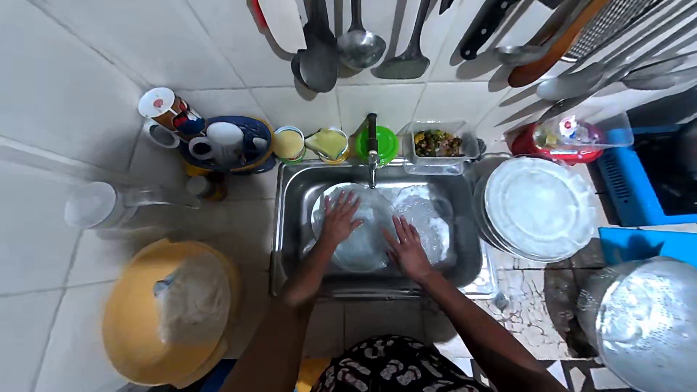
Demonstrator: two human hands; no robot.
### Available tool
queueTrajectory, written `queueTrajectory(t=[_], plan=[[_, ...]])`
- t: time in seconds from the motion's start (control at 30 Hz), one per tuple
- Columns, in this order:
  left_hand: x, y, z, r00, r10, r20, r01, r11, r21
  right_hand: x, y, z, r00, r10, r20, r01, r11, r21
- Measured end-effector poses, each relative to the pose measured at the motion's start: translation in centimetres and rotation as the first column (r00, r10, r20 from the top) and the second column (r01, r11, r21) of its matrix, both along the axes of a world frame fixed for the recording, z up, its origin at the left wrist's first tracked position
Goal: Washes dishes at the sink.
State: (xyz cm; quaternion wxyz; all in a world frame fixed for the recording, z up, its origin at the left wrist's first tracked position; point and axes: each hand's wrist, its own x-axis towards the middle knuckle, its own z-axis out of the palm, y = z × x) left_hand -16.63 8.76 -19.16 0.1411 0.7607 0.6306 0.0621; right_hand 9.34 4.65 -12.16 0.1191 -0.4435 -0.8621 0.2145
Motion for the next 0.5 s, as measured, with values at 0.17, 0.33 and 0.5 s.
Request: queueTrajectory(t=[0.17,0.33,0.5], plan=[[-1.9,-3.1,3.3,0.913,0.398,0.089,-0.384,0.913,-0.136,-5.8,11.3,7.8,0.996,-0.067,-0.064,0.076,0.985,0.156],[-1.4,-4.2,5.6,0.781,0.623,0.053,-0.587,0.760,-0.281,-8.9,20.5,12.0,0.841,0.341,0.419,-0.437,0.886,0.156],[-0.4,-3.0,7.2,0.713,0.701,-0.014,-0.651,0.655,-0.384,-9.5,21.4,11.8,0.775,0.379,0.505,-0.494,0.862,0.112]])
